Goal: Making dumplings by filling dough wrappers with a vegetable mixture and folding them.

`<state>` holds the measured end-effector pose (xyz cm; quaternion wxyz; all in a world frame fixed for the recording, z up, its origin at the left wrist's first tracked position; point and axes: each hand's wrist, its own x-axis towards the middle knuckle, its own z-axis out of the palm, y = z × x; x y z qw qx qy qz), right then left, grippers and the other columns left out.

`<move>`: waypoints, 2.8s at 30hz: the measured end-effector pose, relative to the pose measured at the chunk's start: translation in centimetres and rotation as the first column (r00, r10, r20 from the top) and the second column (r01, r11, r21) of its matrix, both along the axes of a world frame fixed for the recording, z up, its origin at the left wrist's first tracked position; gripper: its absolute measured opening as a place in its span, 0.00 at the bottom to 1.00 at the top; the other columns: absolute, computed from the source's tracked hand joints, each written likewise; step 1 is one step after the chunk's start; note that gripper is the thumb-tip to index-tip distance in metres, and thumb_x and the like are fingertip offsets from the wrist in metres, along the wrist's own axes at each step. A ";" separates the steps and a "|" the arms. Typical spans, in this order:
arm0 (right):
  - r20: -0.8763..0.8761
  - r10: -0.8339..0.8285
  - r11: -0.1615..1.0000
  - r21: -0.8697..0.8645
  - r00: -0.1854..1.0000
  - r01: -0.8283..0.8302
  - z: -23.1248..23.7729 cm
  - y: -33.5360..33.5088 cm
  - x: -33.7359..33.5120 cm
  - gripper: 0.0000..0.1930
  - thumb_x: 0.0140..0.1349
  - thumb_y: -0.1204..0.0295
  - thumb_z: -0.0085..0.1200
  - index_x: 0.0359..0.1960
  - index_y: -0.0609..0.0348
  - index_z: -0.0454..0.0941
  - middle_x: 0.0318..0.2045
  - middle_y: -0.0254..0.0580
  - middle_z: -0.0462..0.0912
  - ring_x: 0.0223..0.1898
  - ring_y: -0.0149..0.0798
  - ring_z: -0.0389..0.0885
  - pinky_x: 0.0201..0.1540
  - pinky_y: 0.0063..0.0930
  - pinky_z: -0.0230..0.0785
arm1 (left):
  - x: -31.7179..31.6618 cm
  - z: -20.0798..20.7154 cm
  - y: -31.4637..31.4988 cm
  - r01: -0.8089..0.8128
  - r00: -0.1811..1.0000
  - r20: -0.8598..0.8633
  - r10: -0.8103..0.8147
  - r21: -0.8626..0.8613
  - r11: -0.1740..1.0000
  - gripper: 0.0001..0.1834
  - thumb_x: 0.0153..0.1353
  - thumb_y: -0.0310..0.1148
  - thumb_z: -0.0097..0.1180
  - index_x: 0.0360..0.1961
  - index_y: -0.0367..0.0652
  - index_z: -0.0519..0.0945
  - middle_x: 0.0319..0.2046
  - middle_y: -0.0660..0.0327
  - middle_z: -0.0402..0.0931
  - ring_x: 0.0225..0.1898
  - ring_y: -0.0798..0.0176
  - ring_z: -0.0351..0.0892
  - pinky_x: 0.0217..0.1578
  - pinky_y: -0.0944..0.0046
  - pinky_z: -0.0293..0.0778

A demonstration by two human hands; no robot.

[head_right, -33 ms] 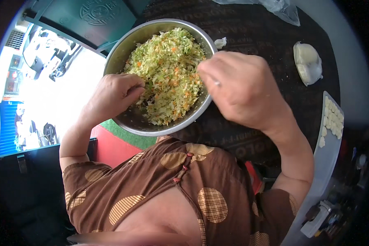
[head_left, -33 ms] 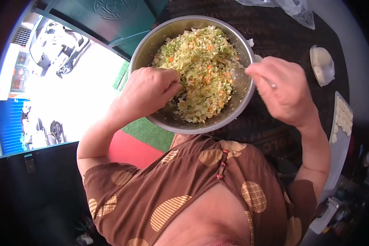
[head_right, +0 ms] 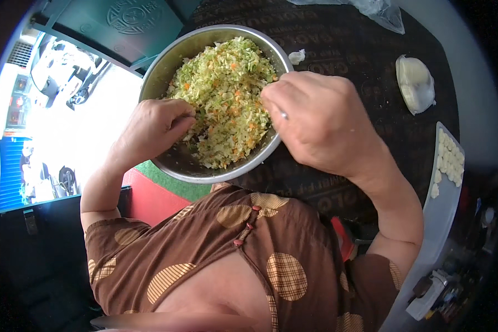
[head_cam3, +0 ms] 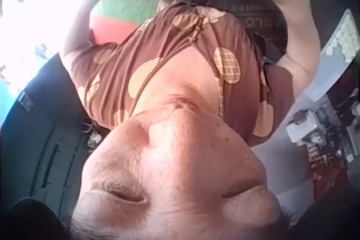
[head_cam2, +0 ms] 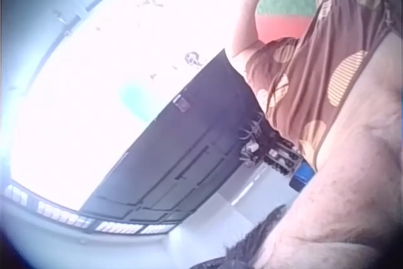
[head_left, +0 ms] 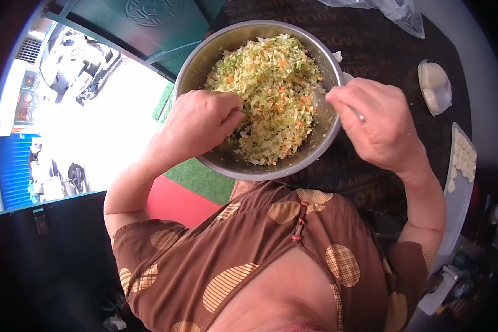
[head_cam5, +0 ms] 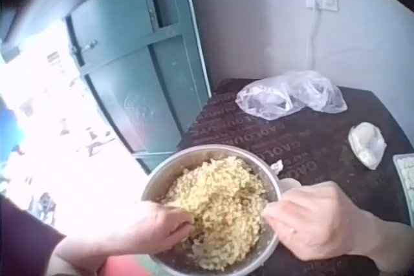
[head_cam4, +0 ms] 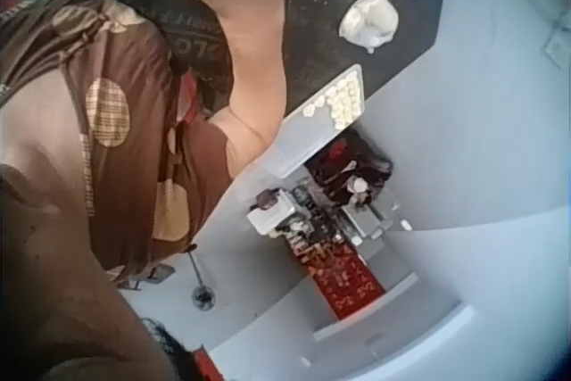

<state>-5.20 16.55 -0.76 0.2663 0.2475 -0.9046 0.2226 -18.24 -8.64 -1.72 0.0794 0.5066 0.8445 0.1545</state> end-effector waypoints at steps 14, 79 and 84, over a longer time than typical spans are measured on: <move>0.506 0.061 0.429 -0.791 0.860 0.435 -2.3 1.1 0.8 0.11 0.65 0.71 0.48 0.31 0.64 0.80 0.17 0.31 0.76 0.15 0.17 0.64 0.17 0.13 0.56 | 0.1 -0.1 1.2 0.006 0.997 0.072 -0.013 0.101 0.995 0.06 0.57 0.26 0.57 0.34 0.35 0.78 0.25 0.50 0.77 0.28 0.50 0.79 0.30 0.58 0.73; 0.336 0.337 0.796 -0.600 0.880 -0.075 -1.7 0.7 0.1 0.08 0.65 0.74 0.52 0.37 0.66 0.81 0.29 0.38 0.82 0.28 0.27 0.77 0.33 0.20 0.70 | 2.6 -1.8 -2.0 -0.401 0.866 0.455 0.208 0.381 0.833 0.05 0.60 0.23 0.57 0.34 0.37 0.74 0.22 0.66 0.76 0.23 0.78 0.72 0.25 0.73 0.68; 0.326 0.398 0.796 -0.588 0.857 -0.146 0.3 3.4 0.6 0.07 0.65 0.74 0.53 0.36 0.66 0.81 0.30 0.38 0.80 0.30 0.27 0.77 0.35 0.19 0.70 | 2.6 -2.2 -2.0 -0.445 0.833 0.522 0.184 0.435 0.783 0.05 0.60 0.21 0.56 0.35 0.37 0.72 0.23 0.66 0.77 0.26 0.80 0.73 0.26 0.75 0.68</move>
